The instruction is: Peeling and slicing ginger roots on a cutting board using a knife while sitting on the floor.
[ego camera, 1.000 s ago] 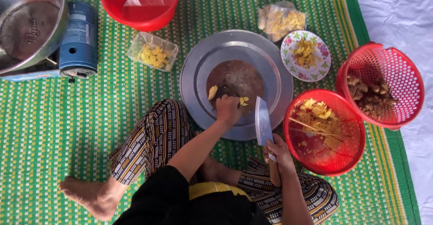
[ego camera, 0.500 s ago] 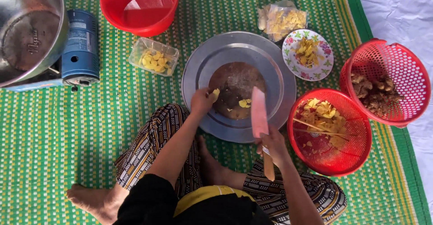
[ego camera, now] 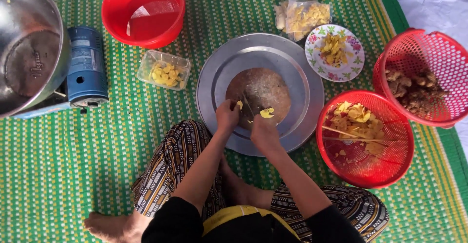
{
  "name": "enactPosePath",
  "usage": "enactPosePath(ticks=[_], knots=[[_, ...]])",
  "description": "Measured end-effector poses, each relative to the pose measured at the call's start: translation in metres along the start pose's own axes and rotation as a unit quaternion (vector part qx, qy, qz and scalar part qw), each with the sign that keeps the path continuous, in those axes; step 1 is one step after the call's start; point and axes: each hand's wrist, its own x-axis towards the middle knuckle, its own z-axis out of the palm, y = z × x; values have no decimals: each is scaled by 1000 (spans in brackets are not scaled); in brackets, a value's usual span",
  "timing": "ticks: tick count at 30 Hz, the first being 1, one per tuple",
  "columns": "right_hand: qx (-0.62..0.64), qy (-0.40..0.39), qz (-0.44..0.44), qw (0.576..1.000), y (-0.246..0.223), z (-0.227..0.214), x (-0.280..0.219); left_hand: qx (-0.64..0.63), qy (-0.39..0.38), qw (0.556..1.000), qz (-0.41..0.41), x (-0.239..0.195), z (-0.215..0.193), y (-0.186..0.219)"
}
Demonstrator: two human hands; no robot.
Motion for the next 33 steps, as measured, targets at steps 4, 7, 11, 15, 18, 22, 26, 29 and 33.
enactPosePath(ticks=[4, 7, 11, 15, 18, 22, 26, 29, 33], knots=[[16, -3, 19, 1000, -8, 23, 20, -44, 5, 999, -16, -10, -3, 13], [-46, 17, -16, 999, -17, 25, 19, -33, 18, 999, 8, -18, -5, 20], [-58, 41, -29, 997, -22, 23, 10, -18, 9, 1000, -20, -21, 2, 13], [-40, 57, -9, 998, -23, 11, -3, -61, 3, 996, -64, -19, 12, 2], [-16, 21, 4, 1000, -23, -3, -8, -52, 2, 996, -69, -14, 22, -16], [-16, 24, -1, 1000, -20, 4, -13, -82, 6, 995, -61, -24, 13, 5], [-71, 22, -16, 997, -25, -5, -32, -67, 27, 995, -67, -26, 17, 6], [-77, 15, -18, 997, -20, 1, -40, -44, 37, 997, -47, -28, 15, 8], [-61, 4, -24, 998, -17, 2, -42, 17, 54, 998, -14, -26, 16, 9]])
